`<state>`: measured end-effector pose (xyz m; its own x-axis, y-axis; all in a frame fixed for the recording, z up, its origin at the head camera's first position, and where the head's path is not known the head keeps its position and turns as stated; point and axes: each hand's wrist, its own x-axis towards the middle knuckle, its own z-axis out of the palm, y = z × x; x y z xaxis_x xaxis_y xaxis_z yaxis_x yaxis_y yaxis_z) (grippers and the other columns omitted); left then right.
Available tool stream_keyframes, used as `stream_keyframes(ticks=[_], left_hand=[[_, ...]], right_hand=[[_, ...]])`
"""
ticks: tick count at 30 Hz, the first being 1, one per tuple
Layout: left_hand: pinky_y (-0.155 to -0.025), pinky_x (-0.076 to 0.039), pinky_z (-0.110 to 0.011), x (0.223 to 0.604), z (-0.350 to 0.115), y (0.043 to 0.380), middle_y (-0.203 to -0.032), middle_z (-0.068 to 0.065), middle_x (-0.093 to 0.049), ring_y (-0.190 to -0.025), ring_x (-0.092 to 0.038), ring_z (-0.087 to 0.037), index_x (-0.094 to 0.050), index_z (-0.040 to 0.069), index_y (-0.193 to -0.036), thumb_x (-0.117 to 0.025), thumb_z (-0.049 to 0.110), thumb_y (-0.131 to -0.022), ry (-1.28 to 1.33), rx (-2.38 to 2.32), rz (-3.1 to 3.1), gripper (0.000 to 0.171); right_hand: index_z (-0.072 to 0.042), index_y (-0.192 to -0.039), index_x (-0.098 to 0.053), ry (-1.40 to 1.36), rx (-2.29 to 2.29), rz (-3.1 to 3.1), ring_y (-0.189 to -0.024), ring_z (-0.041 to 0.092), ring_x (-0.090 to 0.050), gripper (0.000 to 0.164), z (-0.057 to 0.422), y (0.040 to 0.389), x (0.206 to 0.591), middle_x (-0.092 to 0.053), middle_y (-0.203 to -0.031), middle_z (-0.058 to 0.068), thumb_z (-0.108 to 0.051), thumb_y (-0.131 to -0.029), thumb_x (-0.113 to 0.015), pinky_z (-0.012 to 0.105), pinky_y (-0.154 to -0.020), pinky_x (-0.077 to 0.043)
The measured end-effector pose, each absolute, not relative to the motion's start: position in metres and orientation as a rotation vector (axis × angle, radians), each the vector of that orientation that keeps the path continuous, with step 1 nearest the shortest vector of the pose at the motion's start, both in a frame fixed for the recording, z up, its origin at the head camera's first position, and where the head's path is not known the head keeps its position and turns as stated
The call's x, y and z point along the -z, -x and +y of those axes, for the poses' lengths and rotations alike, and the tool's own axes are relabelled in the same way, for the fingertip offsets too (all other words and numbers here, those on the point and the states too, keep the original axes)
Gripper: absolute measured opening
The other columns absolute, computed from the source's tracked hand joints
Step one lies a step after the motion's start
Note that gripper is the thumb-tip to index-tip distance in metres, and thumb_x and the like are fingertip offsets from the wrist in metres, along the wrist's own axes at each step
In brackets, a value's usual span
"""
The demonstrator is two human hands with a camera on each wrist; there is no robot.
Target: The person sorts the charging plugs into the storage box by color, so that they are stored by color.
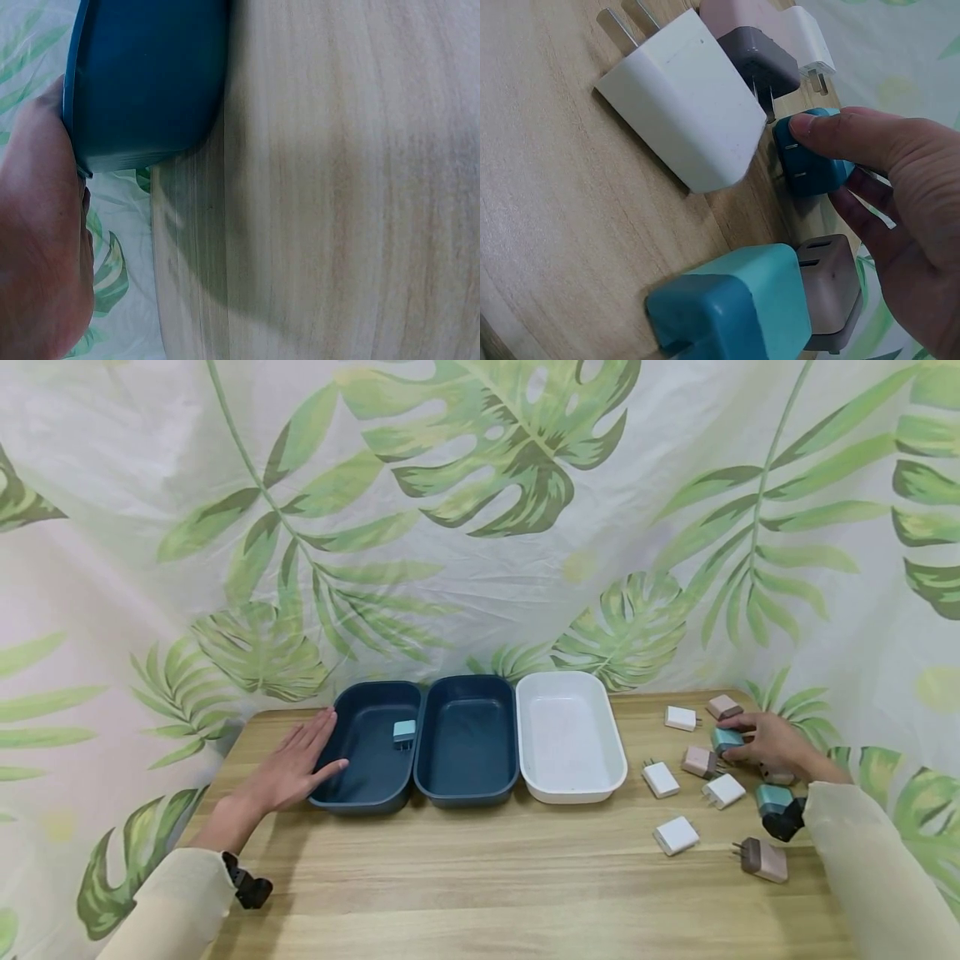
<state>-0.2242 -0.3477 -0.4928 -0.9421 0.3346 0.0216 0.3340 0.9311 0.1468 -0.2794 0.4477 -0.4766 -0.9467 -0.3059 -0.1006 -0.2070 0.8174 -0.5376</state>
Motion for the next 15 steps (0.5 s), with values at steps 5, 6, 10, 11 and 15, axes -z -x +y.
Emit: stream_keyframes(ticks=[5, 6, 10, 11, 15], left_hand=[[-0.13, -0.011, -0.06, 0.4922, -0.3475, 0.2233, -0.178, -0.017, -0.004, -0.164, -0.009, -0.038, -0.01, 0.001, -0.17, -0.047, 0.061, -0.108, -0.532, -0.23, 3.078, 0.093], [-0.13, -0.011, -0.06, 0.4923, -0.3476, 0.2234, -0.178, -0.017, -0.004, -0.164, -0.009, -0.038, -0.01, 0.001, -0.17, -0.047, 0.061, -0.108, -0.53, -0.23, 3.077, 0.093], [-0.13, -0.01, -0.06, 0.4923, -0.3475, 0.2237, -0.178, -0.017, -0.003, -0.164, -0.008, -0.038, -0.01, 0.002, -0.17, -0.046, 0.061, -0.108, -0.526, -0.231, 3.075, 0.093], [-0.13, -0.009, -0.06, 0.4924, -0.3476, 0.2239, -0.178, -0.017, -0.003, -0.164, -0.007, -0.037, -0.01, 0.002, -0.17, -0.046, 0.061, -0.108, -0.525, -0.228, 3.076, 0.093], [-0.13, -0.01, -0.059, 0.4915, -0.3477, 0.2235, -0.178, -0.017, -0.004, -0.164, -0.008, -0.038, -0.009, 0.001, -0.17, -0.046, 0.06, -0.109, -0.525, -0.231, 3.078, 0.093]], right_hand=[[0.009, -0.135, -0.066, 0.394, 0.794, 2.841, -0.113, 0.051, -0.067, 0.057, 0.4498, 0.2792, 0.4803, -0.061, -0.132, 0.039, -0.019, -0.09, -0.087, 0.025, -0.071, -0.056], [0.009, -0.134, -0.067, 0.395, 0.784, 2.849, -0.112, 0.051, -0.067, 0.058, 0.4505, 0.2794, 0.481, -0.061, -0.132, 0.039, -0.02, -0.089, -0.087, 0.025, -0.071, -0.056], [0.008, -0.135, -0.067, 0.391, 0.764, 2.871, -0.111, 0.051, -0.068, 0.06, 0.452, 0.2785, 0.4816, -0.061, -0.133, 0.04, -0.025, -0.089, -0.088, 0.025, -0.071, -0.056], [0.008, -0.135, -0.067, 0.389, 0.763, 2.876, -0.111, 0.051, -0.069, 0.061, 0.4521, 0.278, 0.4814, -0.062, -0.133, 0.039, -0.025, -0.089, -0.088, 0.024, -0.071, -0.056], [0.01, -0.135, -0.066, 0.39, 0.811, 2.876, -0.11, 0.053, -0.069, 0.061, 0.4502, 0.2761, 0.4782, -0.061, -0.133, 0.04, -0.023, -0.089, -0.088, 0.024, -0.071, -0.058]])
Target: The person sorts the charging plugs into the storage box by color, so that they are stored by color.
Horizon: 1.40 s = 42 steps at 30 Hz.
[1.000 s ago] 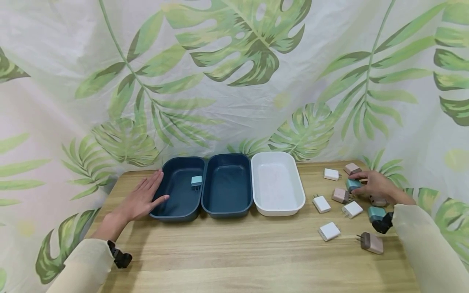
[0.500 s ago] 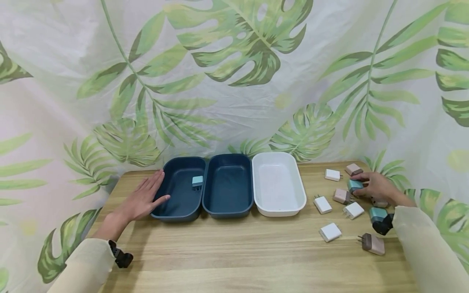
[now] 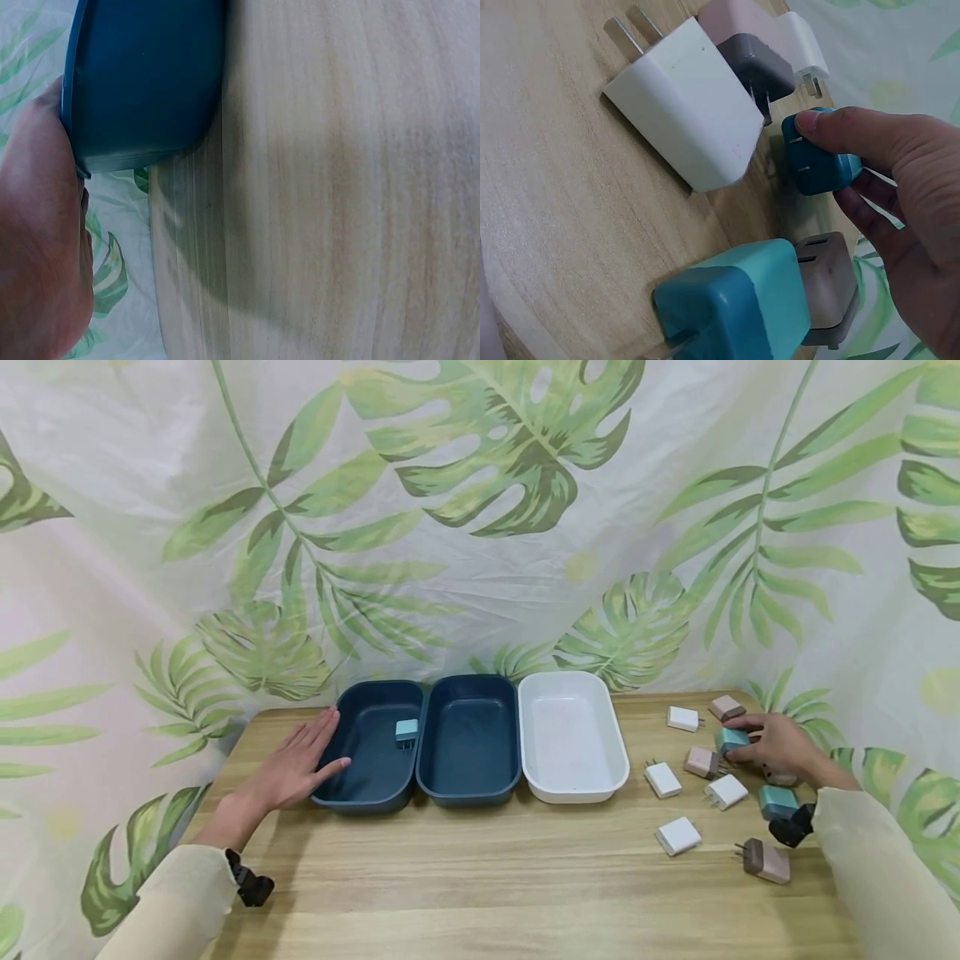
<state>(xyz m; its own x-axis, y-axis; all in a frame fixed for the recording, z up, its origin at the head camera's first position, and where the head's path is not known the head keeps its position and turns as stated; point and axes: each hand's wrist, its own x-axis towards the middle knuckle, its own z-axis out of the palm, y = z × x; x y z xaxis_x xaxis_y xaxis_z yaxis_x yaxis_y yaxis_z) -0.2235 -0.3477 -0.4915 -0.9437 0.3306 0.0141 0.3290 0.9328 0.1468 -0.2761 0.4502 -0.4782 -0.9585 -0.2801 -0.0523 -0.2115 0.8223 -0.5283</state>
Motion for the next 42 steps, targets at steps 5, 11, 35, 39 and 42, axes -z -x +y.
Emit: stream_keyframes(ticks=[5, 11, 35, 39, 42], left_hand=[[-0.13, -0.01, -0.059, 0.49, -0.347, 0.224, -0.178, -0.018, -0.005, -0.164, -0.009, -0.039, -0.011, 0.0, -0.169, -0.048, 0.059, -0.109, -0.527, -0.235, 3.083, 0.092], [-0.13, -0.01, -0.059, 0.491, -0.346, 0.223, -0.178, -0.018, -0.005, -0.164, -0.009, -0.038, -0.01, 0.0, -0.169, -0.047, 0.058, -0.109, -0.529, -0.233, 3.085, 0.092], [-0.13, -0.011, -0.06, 0.491, -0.346, 0.223, -0.177, -0.019, -0.007, -0.163, -0.01, -0.039, -0.012, 0.0, -0.169, -0.048, 0.059, -0.109, -0.524, -0.217, 3.092, 0.092], [-0.129, -0.012, -0.06, 0.491, -0.345, 0.222, -0.177, -0.019, -0.008, -0.163, -0.011, -0.039, -0.012, 0.0, -0.169, -0.048, 0.059, -0.108, -0.525, -0.2, 3.093, 0.092], [-0.129, -0.013, -0.061, 0.49, -0.345, 0.222, -0.177, -0.019, -0.008, -0.163, -0.012, -0.04, -0.012, 0.0, -0.169, -0.048, 0.059, -0.108, -0.526, -0.193, 3.094, 0.092]], right_hand=[[0.01, -0.135, -0.066, 0.409, 0.84, 2.879, -0.111, 0.054, -0.068, 0.061, 0.446, 0.274, 0.472, -0.062, -0.132, 0.04, -0.022, -0.089, -0.088, 0.024, -0.071, -0.059], [0.009, -0.136, -0.066, 0.421, 0.816, 2.886, -0.112, 0.052, -0.068, 0.059, 0.442, 0.272, 0.467, -0.063, -0.133, 0.038, -0.02, -0.089, -0.088, 0.023, -0.075, -0.059], [-0.001, -0.129, -0.074, 0.54, 0.801, 3.025, -0.103, 0.042, -0.071, 0.056, 0.414, 0.268, 0.452, -0.07, -0.127, 0.027, -0.021, -0.081, -0.094, 0.022, -0.072, -0.055], [-0.001, -0.13, -0.073, 0.566, 0.804, 3.01, -0.101, 0.038, -0.07, 0.056, 0.406, 0.266, 0.447, -0.07, -0.124, 0.025, -0.021, -0.082, -0.094, 0.024, -0.072, -0.055], [0.0, -0.133, -0.071, 0.562, 0.81, 2.978, -0.105, 0.043, -0.07, 0.058, 0.4, 0.266, 0.444, -0.067, -0.127, 0.026, -0.023, -0.085, -0.092, 0.027, -0.075, -0.057]])
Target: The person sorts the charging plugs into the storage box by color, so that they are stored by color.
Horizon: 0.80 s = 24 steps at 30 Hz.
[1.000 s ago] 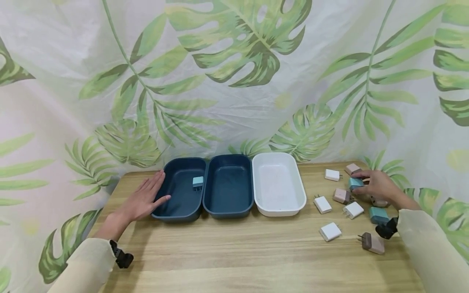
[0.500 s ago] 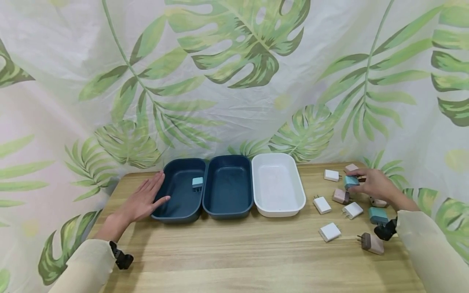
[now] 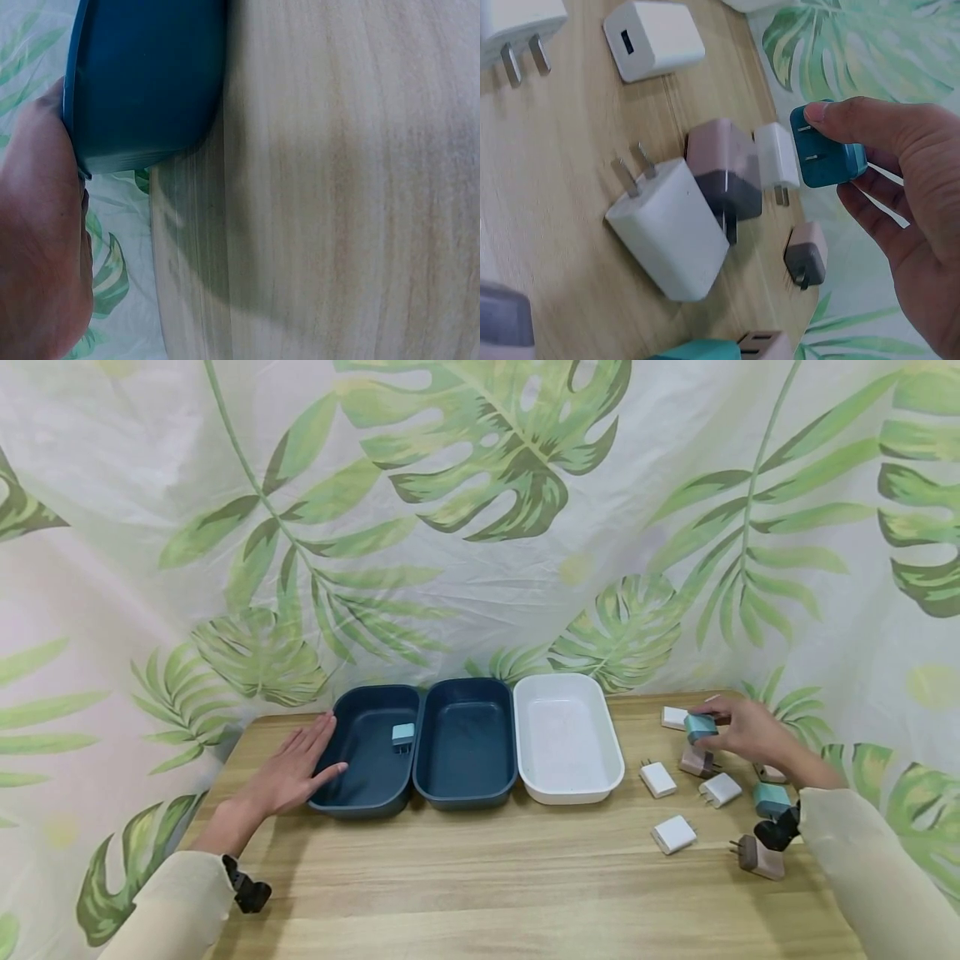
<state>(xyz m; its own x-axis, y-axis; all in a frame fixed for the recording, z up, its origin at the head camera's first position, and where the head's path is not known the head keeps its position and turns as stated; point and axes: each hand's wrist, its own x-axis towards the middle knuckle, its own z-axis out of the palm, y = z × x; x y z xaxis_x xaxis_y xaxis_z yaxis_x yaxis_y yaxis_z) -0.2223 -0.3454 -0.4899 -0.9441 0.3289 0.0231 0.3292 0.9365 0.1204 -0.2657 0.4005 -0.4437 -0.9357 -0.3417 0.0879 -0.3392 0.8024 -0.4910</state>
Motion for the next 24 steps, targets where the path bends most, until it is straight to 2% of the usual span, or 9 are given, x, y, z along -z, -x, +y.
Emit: stream_keyframes(ticks=[4, 6, 12, 14, 19, 24], left_hand=[[-0.129, -0.013, -0.061, 0.49, -0.346, 0.222, -0.177, -0.019, -0.007, -0.163, -0.012, -0.039, -0.012, 0.0, -0.169, -0.048, 0.059, -0.108, 0.523, 0.19, -3.09, 0.092], [-0.129, -0.013, -0.061, 0.491, -0.347, 0.222, -0.178, -0.019, -0.007, -0.163, -0.012, -0.039, -0.011, 0.0, -0.169, -0.047, 0.059, -0.108, 0.524, 0.191, -3.09, 0.092], [-0.129, -0.013, -0.061, 0.491, -0.347, 0.222, -0.178, -0.019, -0.007, -0.163, -0.011, -0.039, -0.011, 0.001, -0.169, -0.047, 0.059, -0.109, 0.526, 0.194, -3.088, 0.092], [-0.129, -0.013, -0.061, 0.49, -0.347, 0.222, -0.178, -0.018, -0.007, -0.163, -0.011, -0.039, -0.011, 0.001, -0.17, -0.047, 0.059, -0.109, 0.526, 0.193, -3.089, 0.092], [-0.129, -0.013, -0.061, 0.49, -0.346, 0.222, -0.178, -0.018, -0.007, -0.163, -0.011, -0.039, -0.011, 0.001, -0.17, -0.047, 0.06, -0.108, 0.526, 0.195, -3.092, 0.092], [-0.129, -0.014, -0.061, 0.489, -0.346, 0.222, -0.178, -0.018, -0.006, -0.163, -0.012, -0.039, -0.01, 0.002, -0.17, -0.046, 0.06, -0.108, 0.529, 0.196, -3.094, 0.092]], right_hand=[[-0.001, -0.134, -0.071, 0.587, 0.812, 2.964, -0.109, 0.045, -0.069, 0.057, 0.392, 0.268, 0.439, -0.069, -0.128, 0.025, -0.022, -0.085, -0.091, 0.033, -0.079, -0.059], [-0.001, -0.133, -0.072, 0.609, 0.813, 2.963, -0.107, 0.04, -0.07, 0.055, 0.387, 0.27, 0.438, -0.07, -0.127, 0.024, -0.018, -0.085, -0.092, 0.037, -0.081, -0.06], [-0.001, -0.129, -0.075, 0.685, 0.809, 2.982, -0.097, 0.021, -0.069, 0.053, 0.375, 0.274, 0.436, -0.075, -0.123, 0.019, -0.016, -0.082, -0.093, 0.028, -0.081, -0.058], [-0.002, -0.128, -0.076, 0.719, 0.804, 3.001, -0.095, 0.019, -0.069, 0.052, 0.372, 0.273, 0.435, -0.076, -0.12, 0.017, -0.016, -0.081, -0.094, 0.024, -0.079, -0.056], [-0.003, -0.124, -0.077, 0.825, 0.778, 3.05, -0.095, 0.024, -0.072, 0.05, 0.365, 0.272, 0.434, -0.077, -0.116, 0.014, -0.014, -0.078, -0.095, 0.027, -0.081, -0.059], [-0.006, -0.125, -0.077, 0.849, 0.726, 3.069, -0.095, 0.027, -0.074, 0.051, 0.356, 0.27, 0.429, -0.077, -0.116, 0.012, -0.02, -0.08, -0.095, 0.035, -0.082, -0.061]])
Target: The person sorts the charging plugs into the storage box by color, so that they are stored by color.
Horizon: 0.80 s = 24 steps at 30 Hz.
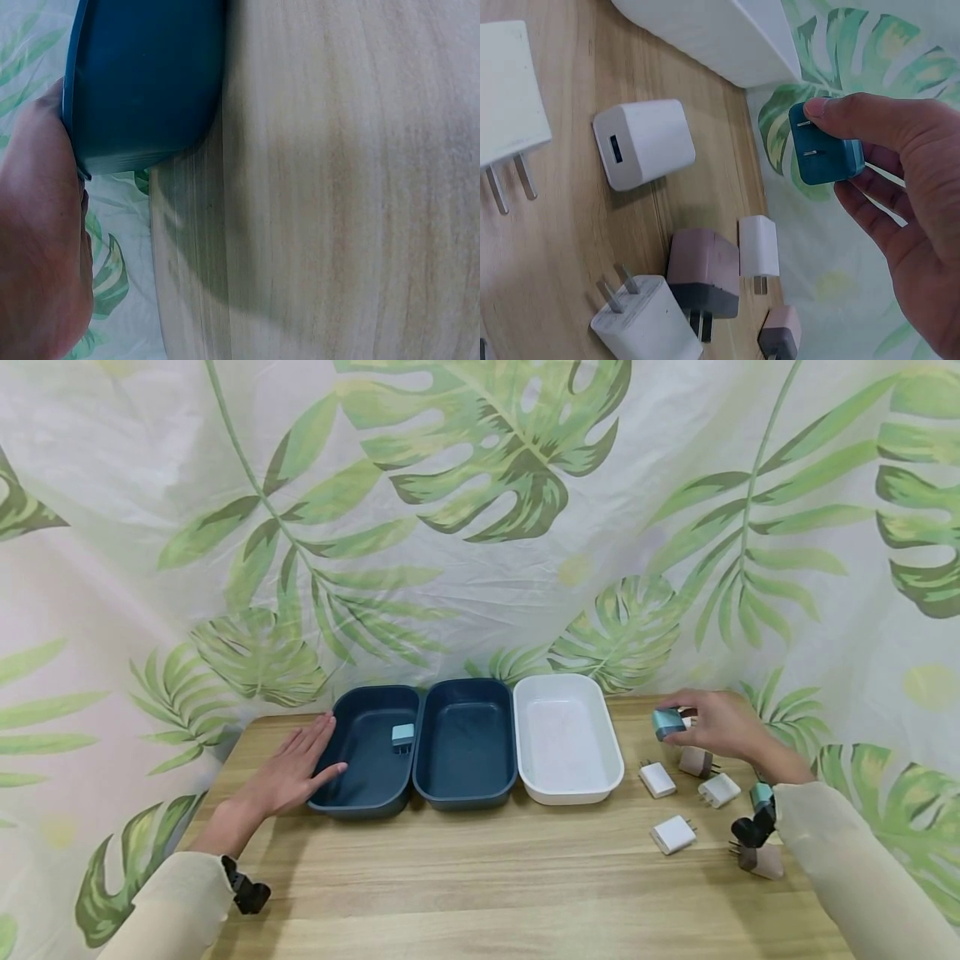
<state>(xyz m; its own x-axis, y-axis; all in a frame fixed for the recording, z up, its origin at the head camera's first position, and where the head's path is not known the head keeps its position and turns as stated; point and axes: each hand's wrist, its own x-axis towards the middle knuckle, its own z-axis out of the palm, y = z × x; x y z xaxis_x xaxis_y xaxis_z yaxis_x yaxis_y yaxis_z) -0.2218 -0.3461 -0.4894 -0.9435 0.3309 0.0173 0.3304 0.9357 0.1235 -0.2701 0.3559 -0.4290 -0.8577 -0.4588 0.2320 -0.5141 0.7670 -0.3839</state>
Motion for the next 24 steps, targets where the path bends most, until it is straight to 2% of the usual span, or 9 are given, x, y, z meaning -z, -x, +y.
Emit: stream_keyframes(ticks=[4, 10, 15, 19, 24], left_hand=[[-0.129, -0.013, -0.061, 0.49, -0.346, 0.222, -0.178, -0.018, -0.006, -0.163, -0.011, -0.039, -0.01, 0.002, -0.17, -0.047, 0.06, -0.108, -0.526, -0.2, 3.086, 0.092], [-0.129, -0.013, -0.061, 0.49, -0.346, 0.223, -0.178, -0.018, -0.006, -0.163, -0.012, -0.04, -0.011, 0.001, -0.17, -0.047, 0.059, -0.109, -0.521, -0.207, 3.089, 0.091], [-0.129, -0.013, -0.061, 0.49, -0.346, 0.223, -0.178, -0.018, -0.007, -0.163, -0.012, -0.04, -0.011, 0.001, -0.169, -0.047, 0.059, -0.109, -0.529, -0.206, 3.089, 0.091], [-0.129, -0.014, -0.061, 0.491, -0.346, 0.222, -0.177, -0.019, -0.008, -0.162, -0.014, -0.041, -0.012, 0.0, -0.169, -0.047, 0.06, -0.108, -0.549, -0.231, 3.101, 0.092], [-0.127, -0.016, -0.062, 0.493, -0.346, 0.221, -0.177, -0.021, -0.012, -0.162, -0.017, -0.042, -0.016, -0.001, -0.169, -0.049, 0.059, -0.108, -0.586, -0.266, 3.133, 0.091]], right_hand=[[-0.008, -0.127, -0.076, -0.772, -0.641, -2.865, -0.096, 0.028, -0.074, 0.052, 0.35, 0.268, 0.424, -0.077, -0.117, 0.012, -0.026, -0.082, -0.094, 0.038, -0.079, -0.06], [-0.015, -0.128, -0.077, -0.78, -0.58, -2.868, -0.097, 0.029, -0.075, 0.051, 0.342, 0.267, 0.418, -0.077, -0.117, 0.009, -0.03, -0.082, -0.094, 0.032, -0.069, -0.054], [-0.015, -0.127, -0.077, -0.822, -0.571, -2.842, -0.088, 0.019, -0.072, 0.052, 0.336, 0.267, 0.415, -0.078, -0.118, 0.007, -0.034, -0.081, -0.094, 0.028, -0.064, -0.051], [-0.012, -0.125, -0.078, -0.885, -0.675, -2.803, -0.083, 0.013, -0.065, 0.049, 0.33, 0.266, 0.415, -0.077, -0.119, 0.007, -0.026, -0.081, -0.095, 0.026, -0.065, -0.051], [-0.006, -0.123, -0.078, -0.975, -0.782, -2.735, -0.083, 0.013, -0.065, 0.048, 0.322, 0.265, 0.414, -0.077, -0.116, 0.01, -0.014, -0.079, -0.095, 0.025, -0.066, -0.053]])
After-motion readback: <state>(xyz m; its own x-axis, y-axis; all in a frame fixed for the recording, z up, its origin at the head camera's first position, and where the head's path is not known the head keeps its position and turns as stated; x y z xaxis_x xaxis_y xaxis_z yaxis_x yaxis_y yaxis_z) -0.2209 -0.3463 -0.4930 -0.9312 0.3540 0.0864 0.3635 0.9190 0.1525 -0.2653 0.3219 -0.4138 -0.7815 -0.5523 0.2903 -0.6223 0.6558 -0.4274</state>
